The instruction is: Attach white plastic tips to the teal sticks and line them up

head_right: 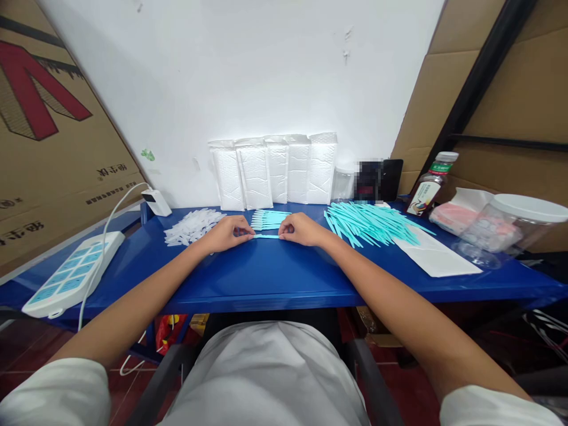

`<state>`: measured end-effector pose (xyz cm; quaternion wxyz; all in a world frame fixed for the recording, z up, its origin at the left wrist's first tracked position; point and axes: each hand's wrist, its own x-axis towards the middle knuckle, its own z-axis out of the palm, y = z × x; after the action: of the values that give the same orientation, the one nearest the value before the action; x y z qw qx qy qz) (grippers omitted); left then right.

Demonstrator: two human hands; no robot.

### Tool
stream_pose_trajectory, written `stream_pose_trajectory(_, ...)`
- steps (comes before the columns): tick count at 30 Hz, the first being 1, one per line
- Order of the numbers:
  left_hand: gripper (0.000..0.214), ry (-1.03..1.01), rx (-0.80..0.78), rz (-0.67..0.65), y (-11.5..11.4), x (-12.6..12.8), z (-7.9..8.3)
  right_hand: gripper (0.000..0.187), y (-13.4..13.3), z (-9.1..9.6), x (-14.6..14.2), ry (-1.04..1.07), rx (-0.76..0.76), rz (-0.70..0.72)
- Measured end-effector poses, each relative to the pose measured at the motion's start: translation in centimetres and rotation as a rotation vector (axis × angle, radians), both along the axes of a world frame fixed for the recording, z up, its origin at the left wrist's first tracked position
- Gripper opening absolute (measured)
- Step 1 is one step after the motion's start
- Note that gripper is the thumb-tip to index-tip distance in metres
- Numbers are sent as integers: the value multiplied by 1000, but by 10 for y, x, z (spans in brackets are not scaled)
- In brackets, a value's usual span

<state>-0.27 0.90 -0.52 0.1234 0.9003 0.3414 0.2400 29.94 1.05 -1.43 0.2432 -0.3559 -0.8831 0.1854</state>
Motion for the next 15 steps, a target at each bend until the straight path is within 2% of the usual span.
stream_pose_trajectory(9,28,132,40,5,-4,1,4,15,1,-2,-2,-11,3,-28)
stream_pose_trajectory(15,26,133,40,18,-1,1,1,13,-1,0,-3,-38,-19,-64)
